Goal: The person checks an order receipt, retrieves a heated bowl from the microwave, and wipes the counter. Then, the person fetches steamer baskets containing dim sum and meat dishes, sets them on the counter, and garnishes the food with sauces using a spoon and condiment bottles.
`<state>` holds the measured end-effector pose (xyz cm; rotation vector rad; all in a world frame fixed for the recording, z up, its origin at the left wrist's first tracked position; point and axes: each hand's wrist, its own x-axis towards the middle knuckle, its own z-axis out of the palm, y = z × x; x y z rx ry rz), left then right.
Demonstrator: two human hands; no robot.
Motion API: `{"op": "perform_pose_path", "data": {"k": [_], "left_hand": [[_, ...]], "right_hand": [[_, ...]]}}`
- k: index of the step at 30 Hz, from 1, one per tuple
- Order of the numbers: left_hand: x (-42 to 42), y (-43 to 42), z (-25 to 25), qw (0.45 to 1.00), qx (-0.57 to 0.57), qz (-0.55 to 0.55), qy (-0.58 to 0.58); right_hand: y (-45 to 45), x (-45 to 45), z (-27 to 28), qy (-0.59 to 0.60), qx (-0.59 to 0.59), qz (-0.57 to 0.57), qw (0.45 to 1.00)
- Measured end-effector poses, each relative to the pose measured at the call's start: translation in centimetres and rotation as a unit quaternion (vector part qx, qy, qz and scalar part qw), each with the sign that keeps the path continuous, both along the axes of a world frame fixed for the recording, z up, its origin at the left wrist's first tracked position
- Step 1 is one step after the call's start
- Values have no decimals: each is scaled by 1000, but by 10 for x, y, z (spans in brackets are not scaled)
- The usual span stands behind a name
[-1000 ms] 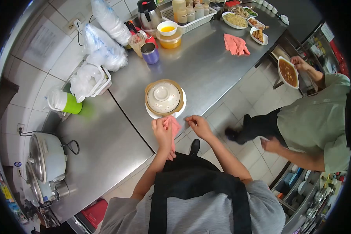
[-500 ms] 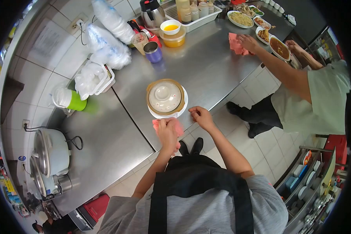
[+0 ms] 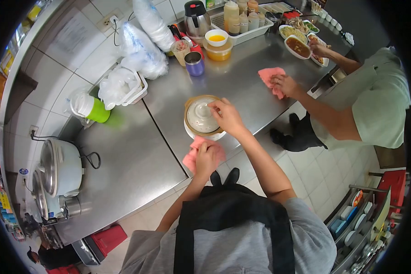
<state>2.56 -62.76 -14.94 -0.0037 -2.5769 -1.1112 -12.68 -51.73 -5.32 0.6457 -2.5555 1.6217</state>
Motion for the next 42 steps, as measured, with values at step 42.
{"op": "perform_pose_path", "data": {"k": [42], "left_hand": [[-30,-105,41,980,151,123,-31]], "right_hand": [[72,-64,32,110,364,-78,922]]}}
